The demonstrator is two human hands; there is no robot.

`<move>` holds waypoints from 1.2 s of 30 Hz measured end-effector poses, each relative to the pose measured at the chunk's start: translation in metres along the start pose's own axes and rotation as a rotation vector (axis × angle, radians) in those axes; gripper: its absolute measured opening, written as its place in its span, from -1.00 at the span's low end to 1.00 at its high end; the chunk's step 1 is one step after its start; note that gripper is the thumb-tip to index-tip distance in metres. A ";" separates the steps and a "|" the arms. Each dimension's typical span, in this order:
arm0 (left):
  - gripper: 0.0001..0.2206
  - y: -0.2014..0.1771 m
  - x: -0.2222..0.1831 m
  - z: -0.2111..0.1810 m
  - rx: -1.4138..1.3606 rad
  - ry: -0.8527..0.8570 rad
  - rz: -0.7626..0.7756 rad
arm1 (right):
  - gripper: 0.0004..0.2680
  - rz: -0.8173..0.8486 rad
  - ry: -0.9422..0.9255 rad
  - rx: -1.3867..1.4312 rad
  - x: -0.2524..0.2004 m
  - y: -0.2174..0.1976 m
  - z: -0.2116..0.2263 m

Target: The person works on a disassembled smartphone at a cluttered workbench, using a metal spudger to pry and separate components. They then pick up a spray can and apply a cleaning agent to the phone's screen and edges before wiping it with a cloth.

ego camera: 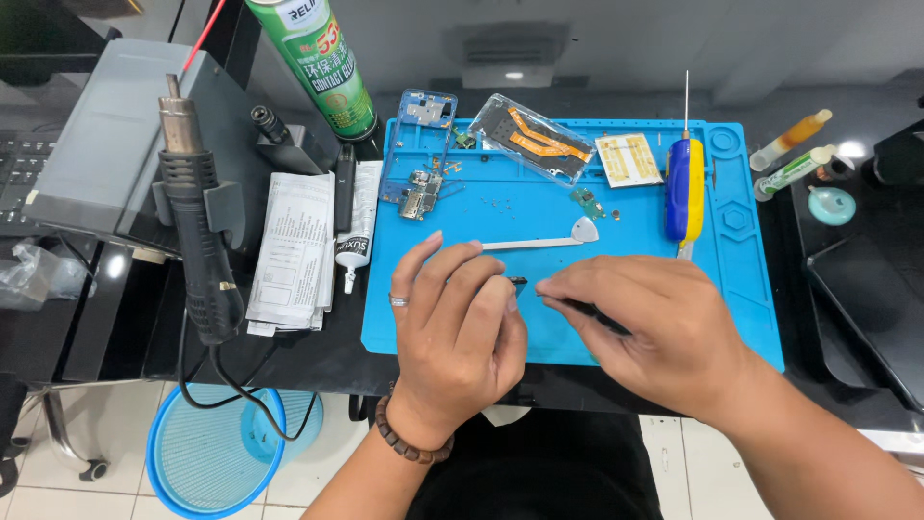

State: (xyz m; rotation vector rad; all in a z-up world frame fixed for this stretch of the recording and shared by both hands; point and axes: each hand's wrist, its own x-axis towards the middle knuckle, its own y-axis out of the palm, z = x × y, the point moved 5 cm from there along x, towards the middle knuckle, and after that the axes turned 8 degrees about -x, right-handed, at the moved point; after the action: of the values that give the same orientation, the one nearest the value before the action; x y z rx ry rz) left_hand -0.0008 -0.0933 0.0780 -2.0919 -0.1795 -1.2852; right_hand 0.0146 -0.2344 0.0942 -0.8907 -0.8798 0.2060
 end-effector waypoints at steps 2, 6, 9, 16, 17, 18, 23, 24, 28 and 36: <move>-0.94 -0.001 -0.001 -0.002 -0.006 -0.005 0.006 | -0.95 -0.034 -0.016 -0.046 -0.002 0.004 0.002; -0.94 -0.002 0.000 -0.001 -0.005 0.006 -0.001 | -0.94 -0.054 -0.039 -0.084 0.000 0.009 0.003; -0.95 -0.002 -0.001 -0.001 -0.014 0.005 0.001 | -0.94 -0.050 -0.047 -0.107 0.000 0.010 0.005; -0.94 -0.003 0.000 -0.002 -0.036 0.003 -0.006 | -0.93 -0.070 -0.085 -0.194 -0.003 0.010 0.010; -0.94 -0.003 0.000 -0.001 -0.035 0.002 -0.007 | -0.93 -0.069 -0.087 -0.193 -0.003 0.010 0.011; -0.94 -0.004 0.000 -0.001 -0.038 0.000 -0.001 | -0.93 -0.064 -0.081 -0.191 -0.003 0.011 0.010; -0.93 -0.005 0.001 -0.001 -0.045 -0.001 -0.007 | -0.92 -0.073 -0.100 -0.238 -0.005 0.012 0.014; -0.93 -0.005 0.002 -0.001 -0.047 -0.003 -0.008 | -0.92 -0.071 -0.117 -0.262 -0.004 0.012 0.017; -0.91 -0.005 0.002 -0.001 -0.069 -0.013 -0.019 | -0.91 -0.087 -0.136 -0.336 -0.006 0.015 0.026; -0.93 -0.004 0.004 -0.001 -0.132 -0.044 -0.025 | -0.88 -0.095 -0.121 -0.493 -0.004 0.019 0.039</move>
State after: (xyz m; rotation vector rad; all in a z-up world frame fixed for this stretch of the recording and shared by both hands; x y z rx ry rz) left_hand -0.0014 -0.0917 0.0837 -2.2366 -0.1435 -1.2979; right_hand -0.0134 -0.2011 0.0901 -1.2991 -1.1066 -0.0460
